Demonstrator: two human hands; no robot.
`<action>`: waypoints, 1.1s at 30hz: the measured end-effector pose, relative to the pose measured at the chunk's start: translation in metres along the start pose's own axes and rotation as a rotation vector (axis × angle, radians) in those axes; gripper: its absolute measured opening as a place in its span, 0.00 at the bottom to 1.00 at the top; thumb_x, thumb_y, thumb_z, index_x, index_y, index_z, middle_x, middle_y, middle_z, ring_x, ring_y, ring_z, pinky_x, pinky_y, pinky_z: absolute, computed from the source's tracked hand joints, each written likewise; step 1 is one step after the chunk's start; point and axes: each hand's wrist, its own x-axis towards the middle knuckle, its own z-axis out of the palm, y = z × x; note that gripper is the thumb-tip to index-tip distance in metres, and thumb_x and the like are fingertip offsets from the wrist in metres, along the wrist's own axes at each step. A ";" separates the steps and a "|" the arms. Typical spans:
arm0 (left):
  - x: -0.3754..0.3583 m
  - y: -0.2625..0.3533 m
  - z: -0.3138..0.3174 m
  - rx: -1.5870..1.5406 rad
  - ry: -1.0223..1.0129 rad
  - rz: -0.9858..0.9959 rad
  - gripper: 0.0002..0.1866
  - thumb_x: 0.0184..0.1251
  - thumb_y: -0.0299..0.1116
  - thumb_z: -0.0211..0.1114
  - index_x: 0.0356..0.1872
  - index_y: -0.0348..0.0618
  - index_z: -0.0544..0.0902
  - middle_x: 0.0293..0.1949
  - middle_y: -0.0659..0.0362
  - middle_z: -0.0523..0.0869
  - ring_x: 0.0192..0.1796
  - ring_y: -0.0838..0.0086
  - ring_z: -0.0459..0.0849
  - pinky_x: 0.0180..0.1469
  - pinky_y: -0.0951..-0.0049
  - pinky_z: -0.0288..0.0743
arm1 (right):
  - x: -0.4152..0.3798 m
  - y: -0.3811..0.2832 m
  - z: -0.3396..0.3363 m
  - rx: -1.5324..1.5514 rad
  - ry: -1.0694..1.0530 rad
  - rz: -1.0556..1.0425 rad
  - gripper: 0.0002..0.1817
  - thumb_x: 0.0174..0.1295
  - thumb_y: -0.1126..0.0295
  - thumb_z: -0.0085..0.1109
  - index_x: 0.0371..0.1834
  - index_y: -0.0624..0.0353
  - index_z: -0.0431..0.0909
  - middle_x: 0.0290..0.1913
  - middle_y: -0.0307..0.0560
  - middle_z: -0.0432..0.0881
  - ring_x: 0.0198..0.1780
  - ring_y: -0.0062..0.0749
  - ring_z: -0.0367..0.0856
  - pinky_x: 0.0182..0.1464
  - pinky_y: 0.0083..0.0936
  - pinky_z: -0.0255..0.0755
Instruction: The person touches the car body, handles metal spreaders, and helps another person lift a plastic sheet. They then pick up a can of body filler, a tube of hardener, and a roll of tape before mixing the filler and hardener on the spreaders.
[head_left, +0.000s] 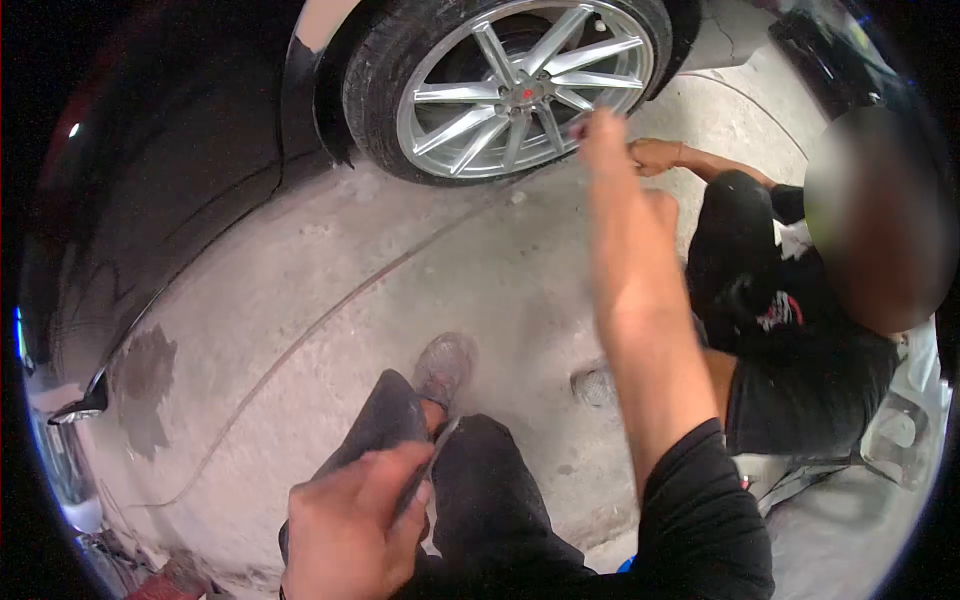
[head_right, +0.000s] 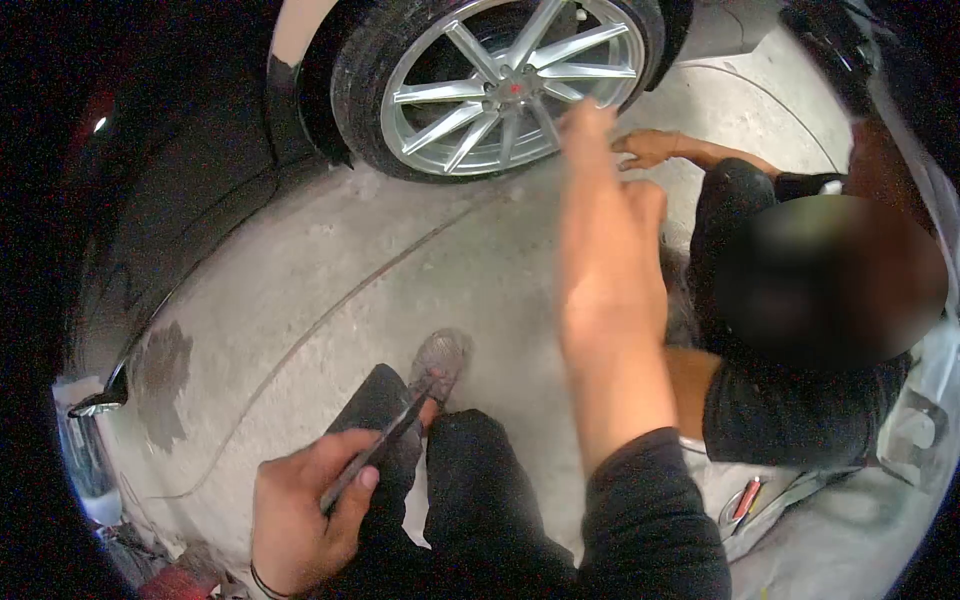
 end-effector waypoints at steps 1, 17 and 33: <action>-0.009 0.002 0.009 -0.026 0.026 -0.021 0.11 0.70 0.26 0.68 0.50 0.35 0.86 0.32 0.45 0.88 0.34 0.52 0.90 0.40 0.65 0.81 | -0.031 0.016 0.011 0.077 0.032 0.104 0.06 0.70 0.71 0.50 0.35 0.58 0.75 0.26 0.47 0.77 0.22 0.36 0.76 0.21 0.34 0.71; -0.228 -0.001 0.040 -0.295 0.869 -0.133 0.20 0.75 0.39 0.73 0.52 0.28 0.85 0.49 0.55 0.90 0.50 0.73 0.84 0.57 0.69 0.77 | -0.549 -0.005 -0.128 0.449 -1.231 0.571 0.29 0.80 0.45 0.54 0.70 0.56 0.76 0.45 0.34 0.84 0.42 0.23 0.82 0.49 0.28 0.77; -0.210 -0.098 0.057 -0.965 0.857 0.092 0.25 0.75 0.38 0.73 0.65 0.36 0.80 0.59 0.57 0.87 0.60 0.72 0.84 0.63 0.68 0.77 | -0.660 -0.001 -0.111 0.514 -1.193 0.508 0.35 0.66 0.60 0.77 0.71 0.61 0.73 0.63 0.46 0.83 0.65 0.35 0.81 0.68 0.39 0.76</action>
